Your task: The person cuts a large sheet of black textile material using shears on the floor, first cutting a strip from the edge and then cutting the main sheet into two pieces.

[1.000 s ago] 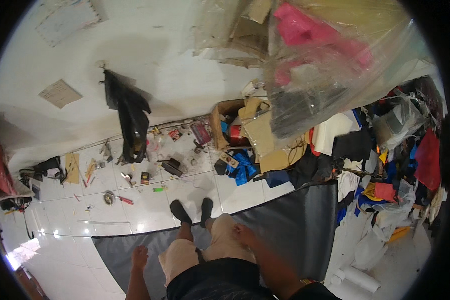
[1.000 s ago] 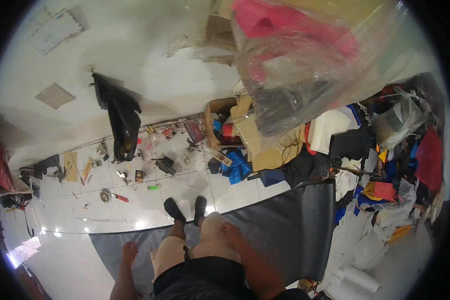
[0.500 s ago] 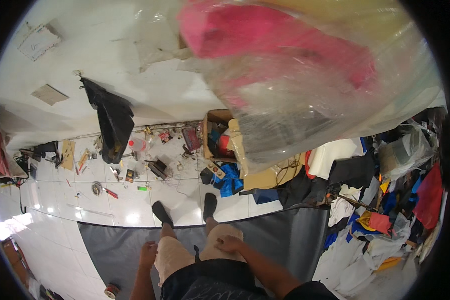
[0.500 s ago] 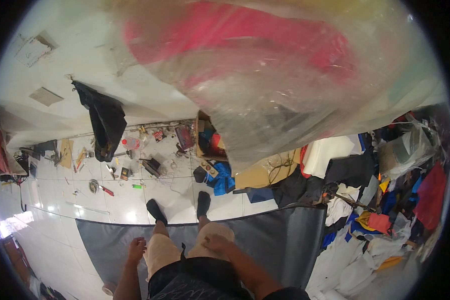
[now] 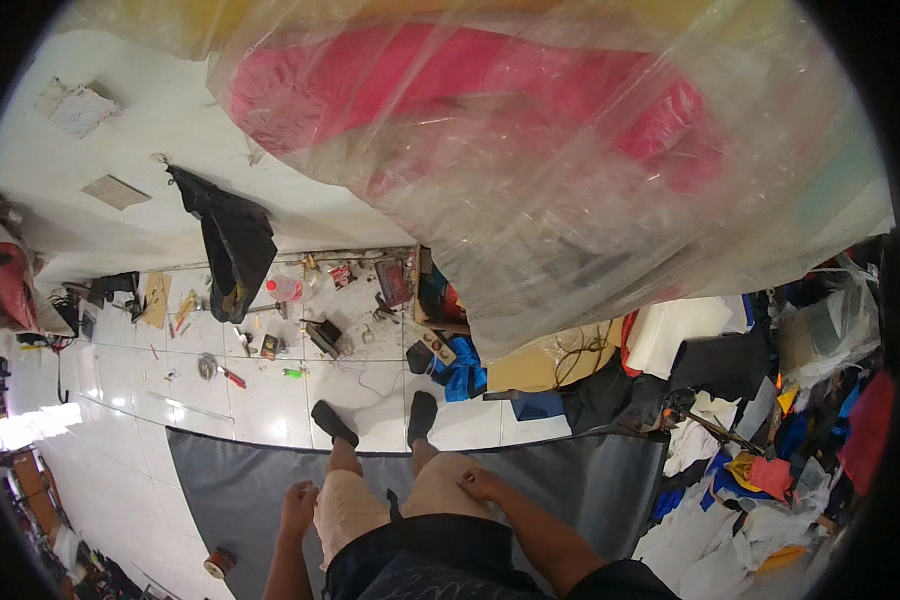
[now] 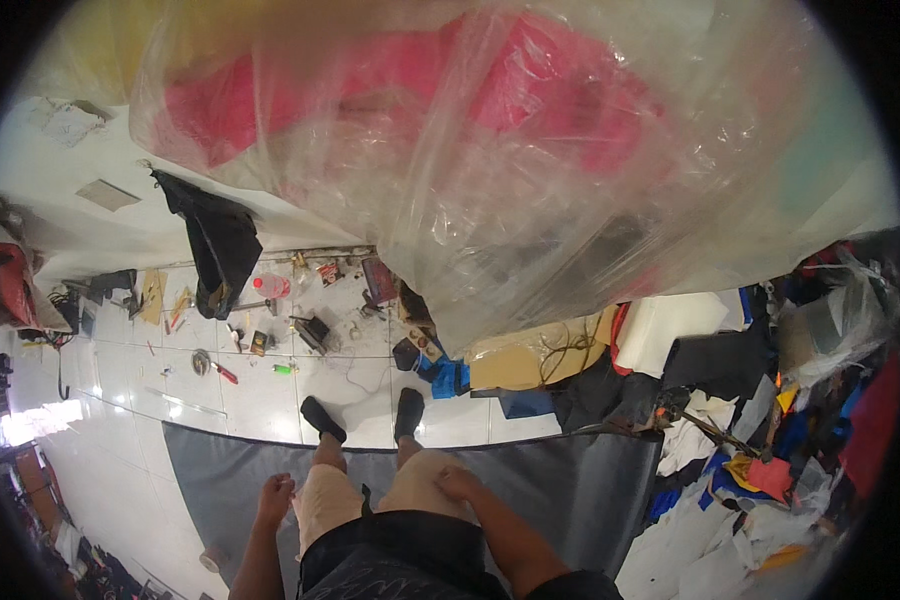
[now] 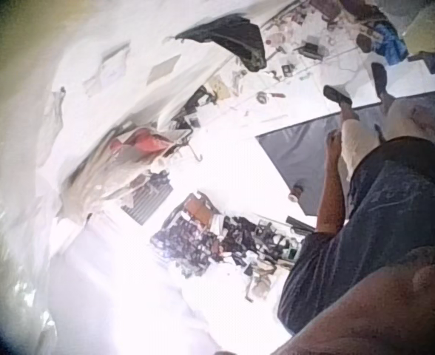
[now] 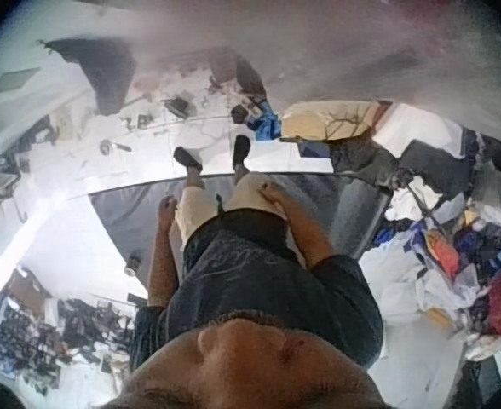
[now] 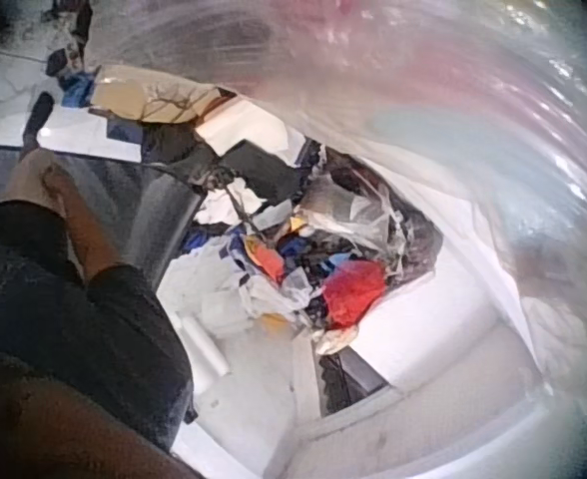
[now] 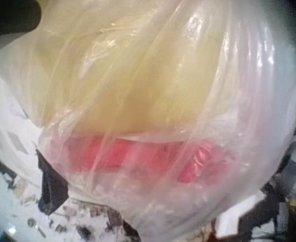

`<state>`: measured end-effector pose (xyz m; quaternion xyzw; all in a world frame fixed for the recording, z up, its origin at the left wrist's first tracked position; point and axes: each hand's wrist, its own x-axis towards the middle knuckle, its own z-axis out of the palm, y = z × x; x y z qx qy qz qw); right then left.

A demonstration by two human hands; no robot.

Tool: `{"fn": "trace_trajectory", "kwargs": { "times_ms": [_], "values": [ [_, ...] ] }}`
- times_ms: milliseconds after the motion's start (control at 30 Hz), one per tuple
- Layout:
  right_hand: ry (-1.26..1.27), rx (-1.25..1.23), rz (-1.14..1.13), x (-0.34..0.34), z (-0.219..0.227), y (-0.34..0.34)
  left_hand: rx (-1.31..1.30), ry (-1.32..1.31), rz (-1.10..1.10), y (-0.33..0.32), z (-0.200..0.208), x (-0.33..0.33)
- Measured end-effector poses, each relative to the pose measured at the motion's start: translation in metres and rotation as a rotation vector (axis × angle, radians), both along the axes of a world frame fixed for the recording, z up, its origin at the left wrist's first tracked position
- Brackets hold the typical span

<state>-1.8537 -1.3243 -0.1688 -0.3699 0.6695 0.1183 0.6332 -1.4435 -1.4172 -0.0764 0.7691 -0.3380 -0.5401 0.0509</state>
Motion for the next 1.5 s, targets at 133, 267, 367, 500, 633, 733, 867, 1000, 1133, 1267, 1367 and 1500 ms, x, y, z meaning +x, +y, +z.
{"fn": "trace_trajectory", "kwargs": {
  "times_ms": [133, 267, 367, 500, 633, 733, 867, 1000, 1133, 1267, 1367, 1500],
  "values": [
    [0.0, -0.092, 0.019, 0.003, -0.004, -0.007, 0.026, -0.032, 0.035, 0.003, 0.001, 0.001],
    [-0.041, -0.079, 0.018, 0.007, -0.001, -0.017, 0.084, -0.028, 0.02, 0.011, -0.003, -0.013],
    [-0.041, -0.16, 0.048, 0.013, 0.007, -0.022, 0.052, -0.032, -0.119, 0.017, -0.002, -0.025],
    [-0.27, -0.445, 0.399, 0.029, 0.032, -0.037, 0.117, -0.008, -0.33, 0.031, 0.004, -0.038],
    [-0.286, -0.359, 0.594, 0.055, 0.051, -0.057, -0.009, -0.144, -0.802, 0.065, 0.0, -0.026],
    [-0.189, -0.365, 0.544, 0.078, 0.073, -0.074, 0.138, 0.022, -0.958, 0.081, -0.009, -0.011],
    [-0.109, -0.188, 0.533, 0.098, 0.092, -0.086, 0.362, 0.142, -0.68, 0.076, -0.005, 0.008],
    [-0.482, 0.205, 0.66, 0.123, 0.12, -0.08, -0.243, 0.771, -0.843, 0.189, -0.066, 0.084],
    [-0.646, 0.303, 0.868, 0.142, 0.045, -0.011, -0.579, 0.973, -0.848, 0.185, -0.024, 0.082],
    [-0.855, 0.009, 0.788, 0.178, -0.092, -0.118, -0.803, 0.78, -0.854, 0.247, -0.123, 0.08],
    [-0.172, -0.353, 0.84, 0.201, -0.227, -0.243, -0.467, 0.015, -0.593, 0.057, -0.174, 0.059],
    [0.071, -0.683, 0.492, 0.212, -0.367, -0.406, -0.453, -0.326, -0.412, -0.104, -0.218, 0.052]
  ]
}}
